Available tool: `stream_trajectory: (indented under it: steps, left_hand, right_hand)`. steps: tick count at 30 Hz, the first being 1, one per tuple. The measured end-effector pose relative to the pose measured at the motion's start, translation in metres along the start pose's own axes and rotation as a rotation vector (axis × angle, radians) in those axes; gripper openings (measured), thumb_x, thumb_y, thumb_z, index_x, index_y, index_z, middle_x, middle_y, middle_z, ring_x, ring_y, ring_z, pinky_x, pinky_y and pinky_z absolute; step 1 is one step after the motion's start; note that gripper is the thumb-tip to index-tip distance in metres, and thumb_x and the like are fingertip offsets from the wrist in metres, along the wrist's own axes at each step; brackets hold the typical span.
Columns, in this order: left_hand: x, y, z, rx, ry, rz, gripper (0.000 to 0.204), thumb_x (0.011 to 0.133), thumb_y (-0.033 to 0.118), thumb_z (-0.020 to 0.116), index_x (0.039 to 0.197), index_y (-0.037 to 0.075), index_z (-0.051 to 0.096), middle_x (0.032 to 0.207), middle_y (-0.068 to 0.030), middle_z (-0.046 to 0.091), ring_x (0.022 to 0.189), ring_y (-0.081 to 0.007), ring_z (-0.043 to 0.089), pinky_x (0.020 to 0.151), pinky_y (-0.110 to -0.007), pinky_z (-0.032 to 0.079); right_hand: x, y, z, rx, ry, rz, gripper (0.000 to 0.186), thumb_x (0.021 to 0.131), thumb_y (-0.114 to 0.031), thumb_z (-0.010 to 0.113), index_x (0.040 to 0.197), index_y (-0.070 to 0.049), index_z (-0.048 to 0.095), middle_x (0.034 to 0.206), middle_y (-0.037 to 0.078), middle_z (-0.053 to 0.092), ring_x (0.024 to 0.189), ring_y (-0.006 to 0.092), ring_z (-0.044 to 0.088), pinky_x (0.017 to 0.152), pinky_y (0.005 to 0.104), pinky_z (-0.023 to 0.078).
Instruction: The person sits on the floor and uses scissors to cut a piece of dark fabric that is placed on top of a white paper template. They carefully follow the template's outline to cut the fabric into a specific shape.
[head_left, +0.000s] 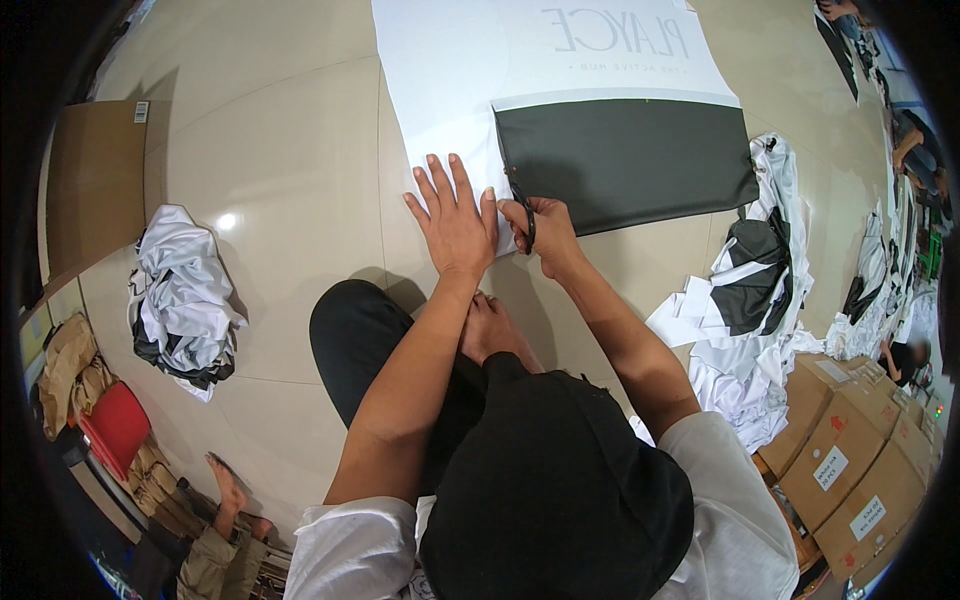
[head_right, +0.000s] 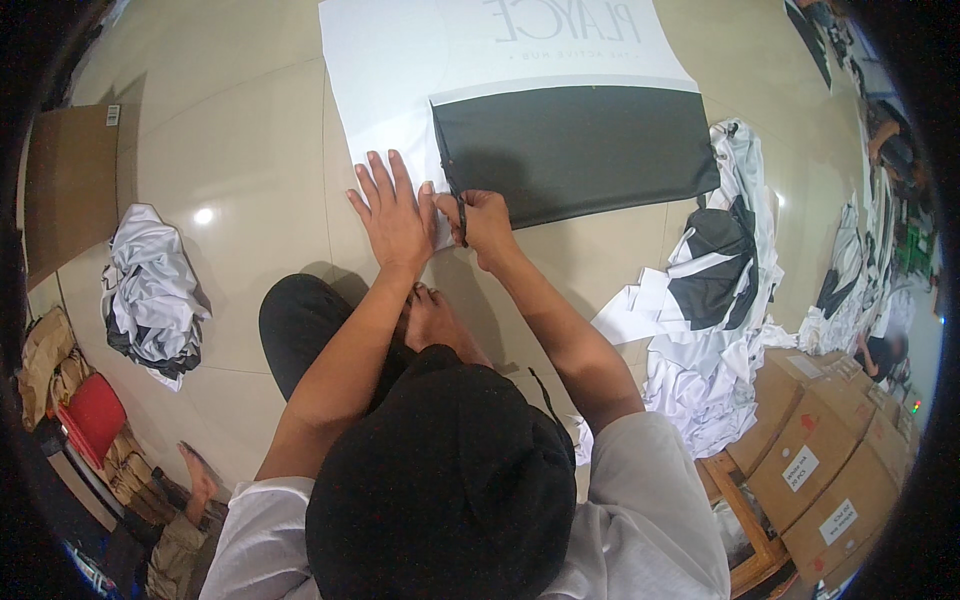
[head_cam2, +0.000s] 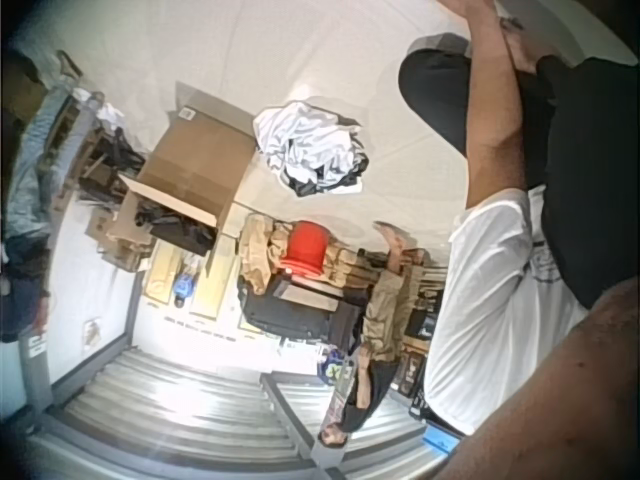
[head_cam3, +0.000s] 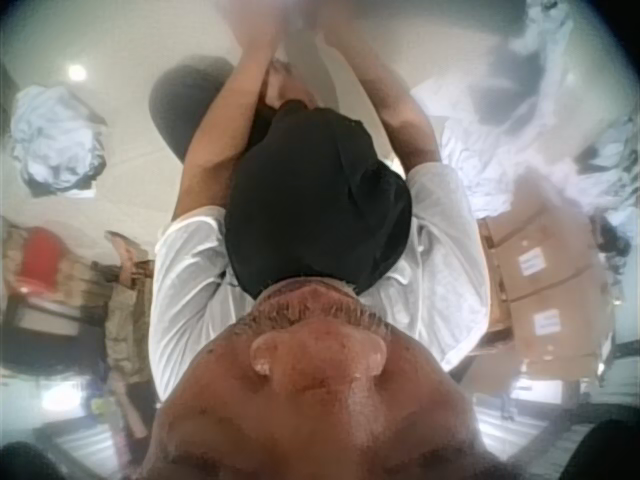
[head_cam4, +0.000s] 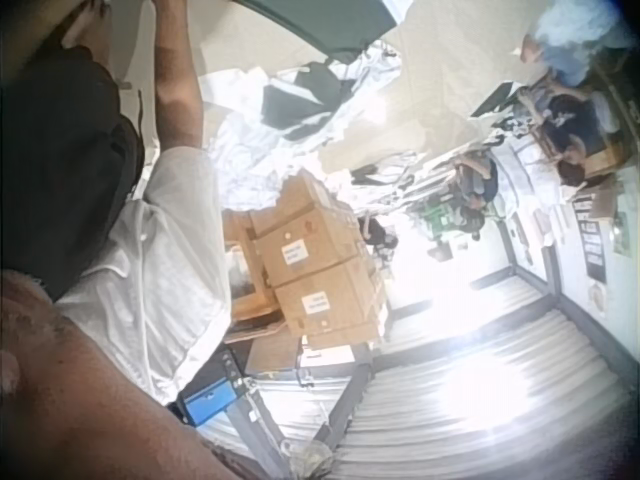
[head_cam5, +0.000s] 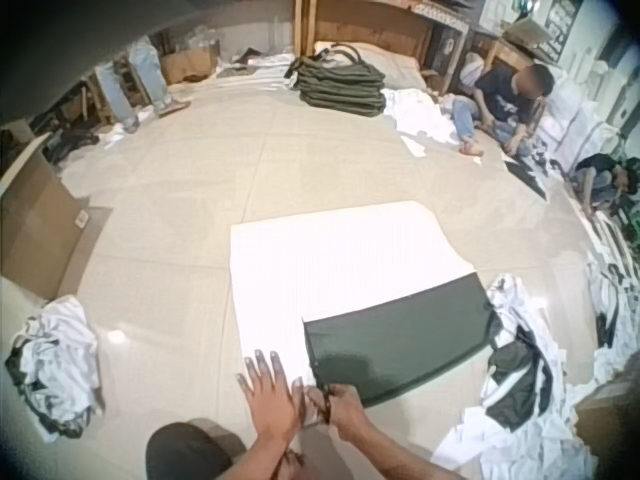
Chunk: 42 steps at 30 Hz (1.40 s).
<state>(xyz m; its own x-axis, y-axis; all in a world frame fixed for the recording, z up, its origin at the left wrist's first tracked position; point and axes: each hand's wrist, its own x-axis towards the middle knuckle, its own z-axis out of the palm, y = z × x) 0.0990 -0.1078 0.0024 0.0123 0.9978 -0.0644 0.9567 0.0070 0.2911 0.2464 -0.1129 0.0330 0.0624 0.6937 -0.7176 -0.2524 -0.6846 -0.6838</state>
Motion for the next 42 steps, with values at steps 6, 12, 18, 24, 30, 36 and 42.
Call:
stream_trajectory:
  steps: [6, 12, 18, 24, 30, 36, 42]
  left_hand:
    - [0.000, 0.001, -0.001, 0.000, -0.004, -0.002, 0.076, 0.112, 0.050, 0.040, 0.171, 0.006, 0.023, 0.178, -0.0251, 0.014, 0.165, -0.0467, 0.008, 0.130, -0.067, 0.005]
    - [0.000, 0.001, -0.001, 0.006, -0.012, -0.002, 0.076, 0.112, 0.050, 0.040, 0.172, 0.006, 0.022, 0.178, -0.0253, 0.013, 0.165, -0.0468, 0.007, 0.130, -0.067, 0.005]
    - [-0.001, 0.000, 0.000, -0.004, -0.001, 0.002, 0.076, 0.112, 0.048, 0.042, 0.172, 0.005, 0.022, 0.178, -0.0251, 0.013, 0.165, -0.0471, 0.007, 0.130, -0.066, 0.004]
    - [-0.001, 0.000, 0.000, -0.003, -0.005, 0.006, 0.077, 0.111, 0.048, 0.043, 0.172, 0.005, 0.022, 0.178, -0.0256, 0.013, 0.165, -0.0477, 0.007, 0.130, -0.067, 0.004]
    - [-0.001, 0.000, 0.001, 0.006, -0.005, 0.008, 0.077, 0.111, 0.047, 0.043, 0.172, 0.005, 0.021, 0.178, -0.0260, 0.012, 0.165, -0.0480, 0.006, 0.130, -0.067, 0.004]
    - [-0.001, 0.000, -0.001, 0.001, -0.007, 0.009, 0.077, 0.112, 0.047, 0.043, 0.172, 0.005, 0.020, 0.178, -0.0259, 0.012, 0.165, -0.0479, 0.006, 0.130, -0.067, 0.004]
    - [-0.001, 0.001, -0.002, -0.016, 0.005, 0.008, 0.077, 0.112, 0.047, 0.044, 0.172, 0.005, 0.022, 0.178, -0.0261, 0.013, 0.164, -0.0480, 0.007, 0.130, -0.067, 0.005]
  right_hand:
    - [0.000, 0.001, 0.000, -0.012, 0.001, 0.000, 0.031, 0.086, -0.022, 0.086, 0.074, -0.007, 0.062, 0.061, 0.000, 0.058, 0.047, 0.0105, 0.054, 0.044, 0.0274, 0.039]
    - [0.001, 0.001, -0.001, -0.025, 0.001, 0.005, 0.033, 0.087, -0.026, 0.087, 0.076, -0.007, 0.063, 0.062, 0.000, 0.058, 0.048, 0.0100, 0.053, 0.044, 0.0269, 0.039]
    - [0.002, -0.011, 0.002, -0.022, -0.025, 0.008, 0.033, 0.088, -0.030, 0.086, 0.080, -0.007, 0.065, 0.064, -0.001, 0.058, 0.048, 0.0094, 0.052, 0.047, 0.0256, 0.038]
    - [0.008, -0.014, 0.004, -0.045, -0.009, -0.002, 0.039, 0.084, -0.035, 0.090, 0.075, -0.008, 0.063, 0.061, 0.001, 0.058, 0.047, 0.0110, 0.052, 0.046, 0.0281, 0.036]
    - [0.010, -0.013, 0.004, -0.040, -0.015, -0.002, 0.038, 0.084, -0.034, 0.090, 0.079, -0.005, 0.065, 0.061, 0.001, 0.058, 0.047, 0.0102, 0.053, 0.045, 0.0266, 0.037]
    - [0.005, -0.019, 0.006, -0.038, 0.002, 0.003, 0.032, 0.086, -0.026, 0.088, 0.079, -0.007, 0.064, 0.062, -0.001, 0.058, 0.048, 0.0086, 0.051, 0.047, 0.0248, 0.038]
    - [0.009, -0.013, 0.004, -0.027, -0.011, -0.012, 0.032, 0.087, -0.025, 0.087, 0.078, -0.007, 0.062, 0.062, 0.000, 0.058, 0.049, 0.0091, 0.052, 0.047, 0.0260, 0.039]
